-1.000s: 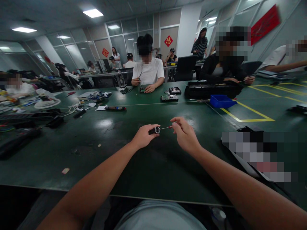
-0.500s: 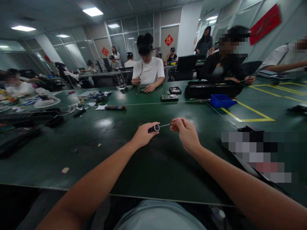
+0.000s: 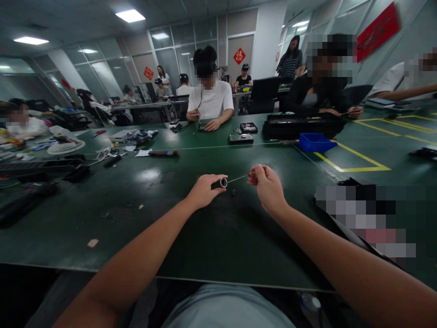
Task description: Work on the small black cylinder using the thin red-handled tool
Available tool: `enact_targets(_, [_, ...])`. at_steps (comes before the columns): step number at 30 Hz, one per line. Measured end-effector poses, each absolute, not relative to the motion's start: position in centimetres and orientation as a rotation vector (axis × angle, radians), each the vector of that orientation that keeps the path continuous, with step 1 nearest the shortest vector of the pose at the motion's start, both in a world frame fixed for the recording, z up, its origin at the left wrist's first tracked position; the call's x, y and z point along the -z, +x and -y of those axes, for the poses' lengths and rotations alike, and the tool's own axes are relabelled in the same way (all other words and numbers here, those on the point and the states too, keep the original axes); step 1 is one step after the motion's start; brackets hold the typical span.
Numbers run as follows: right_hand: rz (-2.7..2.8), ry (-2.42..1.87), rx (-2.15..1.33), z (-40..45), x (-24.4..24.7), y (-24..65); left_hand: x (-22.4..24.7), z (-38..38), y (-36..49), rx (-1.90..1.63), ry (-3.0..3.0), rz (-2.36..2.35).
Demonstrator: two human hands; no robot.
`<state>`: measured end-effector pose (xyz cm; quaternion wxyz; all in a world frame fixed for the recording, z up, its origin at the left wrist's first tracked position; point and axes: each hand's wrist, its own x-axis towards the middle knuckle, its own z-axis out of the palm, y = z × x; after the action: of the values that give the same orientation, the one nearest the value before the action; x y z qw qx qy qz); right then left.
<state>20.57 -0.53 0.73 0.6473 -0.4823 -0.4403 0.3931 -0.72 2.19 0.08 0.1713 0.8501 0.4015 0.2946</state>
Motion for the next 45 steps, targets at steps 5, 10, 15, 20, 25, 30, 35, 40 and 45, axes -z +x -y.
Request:
enact_targets(5, [1.093, -1.087, -0.801, 0.9, -0.7, 20.7, -0.2, -2.1, -0.7, -0.93, 2.267, -1.219])
enact_targets(10, [1.106, -1.064, -0.733, 1.1, -1.3, 20.9, -0.5, -2.1, -0.4, -0.916, 2.113, -1.248])
enact_targets(15, [1.153, -1.051, -0.653, 2.0, -2.4, 20.7, -1.0, -2.9, 0.0, -0.902, 2.062, -1.391])
enact_targets(20, [1.208, -1.051, -0.628, 2.6, -2.9, 20.6, -1.1, -4.4, 0.1, -0.795, 2.226, -1.375])
enact_targets(25, [1.231, -1.062, -0.61, 2.7, -3.0, 20.6, -0.7, -6.3, 0.9, -0.599, 2.48, -1.289])
enact_targets(30, [1.235, -1.067, -0.614, 2.6, -2.8, 20.6, 0.1, -7.8, 2.1, -0.381, 2.569, -1.336])
enact_targets(35, [1.255, -1.075, -0.611, 2.7, -2.9, 20.5, 0.2, -8.2, 2.8, -0.349, 2.578, -1.358])
enact_targets(40, [1.26, -1.071, -0.623, 2.9, -3.0, 20.6, -0.1, -8.8, 2.2, -0.412, 2.505, -1.342])
enact_targets(45, [1.259, -1.059, -0.619, 2.7, -2.7, 20.6, -0.8, -9.9, -1.3, -0.64, 1.931, -1.37])
